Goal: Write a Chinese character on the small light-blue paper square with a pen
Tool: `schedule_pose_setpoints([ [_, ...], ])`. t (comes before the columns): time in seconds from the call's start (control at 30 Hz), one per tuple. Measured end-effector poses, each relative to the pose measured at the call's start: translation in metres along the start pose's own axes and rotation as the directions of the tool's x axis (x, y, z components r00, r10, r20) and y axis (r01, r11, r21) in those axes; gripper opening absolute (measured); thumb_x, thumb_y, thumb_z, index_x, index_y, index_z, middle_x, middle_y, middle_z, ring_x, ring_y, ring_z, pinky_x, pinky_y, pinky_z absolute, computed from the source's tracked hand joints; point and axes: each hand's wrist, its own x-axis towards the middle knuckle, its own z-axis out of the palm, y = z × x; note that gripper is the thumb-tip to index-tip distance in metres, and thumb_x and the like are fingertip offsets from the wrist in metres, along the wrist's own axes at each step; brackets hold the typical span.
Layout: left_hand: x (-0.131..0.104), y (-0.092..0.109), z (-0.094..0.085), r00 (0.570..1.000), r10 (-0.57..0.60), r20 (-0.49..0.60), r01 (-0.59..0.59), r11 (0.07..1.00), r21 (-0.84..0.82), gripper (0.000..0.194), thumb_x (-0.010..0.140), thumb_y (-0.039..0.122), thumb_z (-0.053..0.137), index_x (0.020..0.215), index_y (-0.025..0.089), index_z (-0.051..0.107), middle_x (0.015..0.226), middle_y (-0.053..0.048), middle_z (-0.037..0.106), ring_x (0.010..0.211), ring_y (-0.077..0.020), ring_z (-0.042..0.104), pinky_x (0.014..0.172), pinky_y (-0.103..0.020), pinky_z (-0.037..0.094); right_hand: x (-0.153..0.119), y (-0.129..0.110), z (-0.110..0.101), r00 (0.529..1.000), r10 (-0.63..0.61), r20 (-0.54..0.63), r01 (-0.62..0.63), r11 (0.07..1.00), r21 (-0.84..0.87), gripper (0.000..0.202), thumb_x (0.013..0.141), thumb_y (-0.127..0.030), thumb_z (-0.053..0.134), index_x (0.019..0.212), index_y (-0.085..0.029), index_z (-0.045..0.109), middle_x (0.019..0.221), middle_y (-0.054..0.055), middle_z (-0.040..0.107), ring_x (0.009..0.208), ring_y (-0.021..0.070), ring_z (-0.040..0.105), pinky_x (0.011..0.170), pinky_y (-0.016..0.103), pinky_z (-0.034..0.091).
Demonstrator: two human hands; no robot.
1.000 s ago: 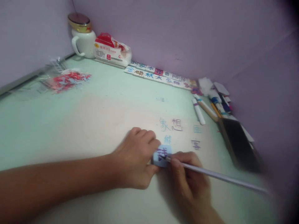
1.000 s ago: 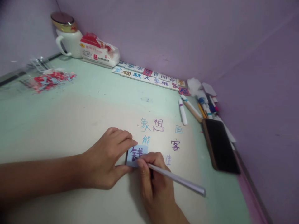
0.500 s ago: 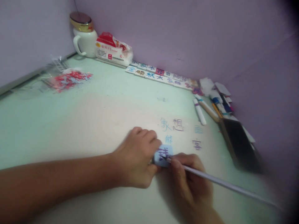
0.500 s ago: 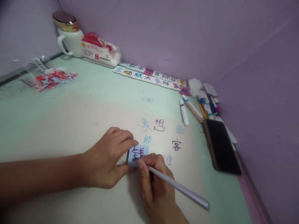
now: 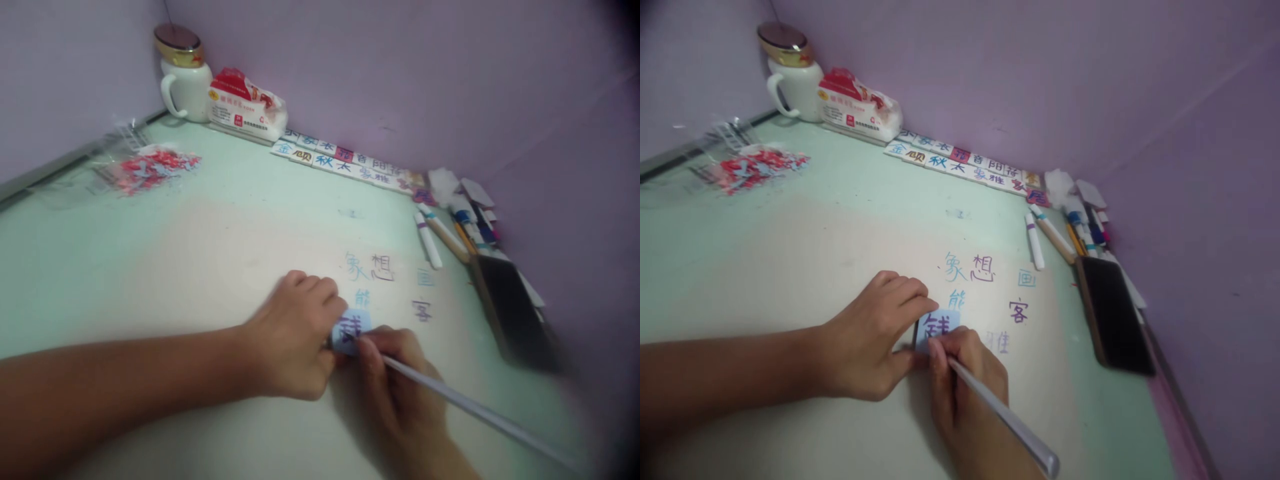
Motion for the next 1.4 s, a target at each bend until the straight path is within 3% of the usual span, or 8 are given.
schedule_pose_setpoints([
  [0.47,0.0006,0.0001,-0.0014,1.0,-0.014,0.001,0.013,0.999,0.029,0.03,0.068,0.025,0.058,0.096,0.014,0.06,0.088,-0.009,0.055,0.082,-0.0241,0.051,0.077,-0.041,0.037,0.0002,-0.0031,-0.0034,1.0,0.011,0.026,-0.009,0.997,-0.072,0.015,0.09,-0.016,0.046,0.078,-0.022,0.041,0.06,-0.005,0.055,0.046,0.0079,0.052,0.044,0.018,0.039],
  [0.7,0.0003,0.0009,-0.0014,1.0,-0.017,0.005,0.017,0.999,0.027,0.03,0.067,0.025,0.059,0.095,0.014,0.06,0.087,-0.008,0.055,0.081,-0.0233,0.051,0.076,-0.04,0.037,0.0032,-0.0025,0.0013,0.999,0.001,-0.036,0.0,1.0,0.012,0.018,0.089,-0.013,0.045,0.074,-0.022,0.041,0.057,-0.006,0.052,0.044,0.0068,0.046,0.043,0.017,0.036],
  [1.4,-0.0001,0.001,-0.0027,0.999,-0.03,0.019,0.03,0.999,0.02,0.031,0.067,0.028,0.062,0.095,0.013,0.061,0.089,-0.008,0.055,0.082,-0.0236,0.049,0.077,-0.04,0.035,0.0018,-0.0061,0.0004,0.978,0.182,-0.105,-0.155,0.963,0.222,0.02,0.089,-0.018,0.047,0.07,-0.022,0.048,0.058,-0.006,0.049,0.049,0.0082,0.041,0.046,0.021,0.032],
])
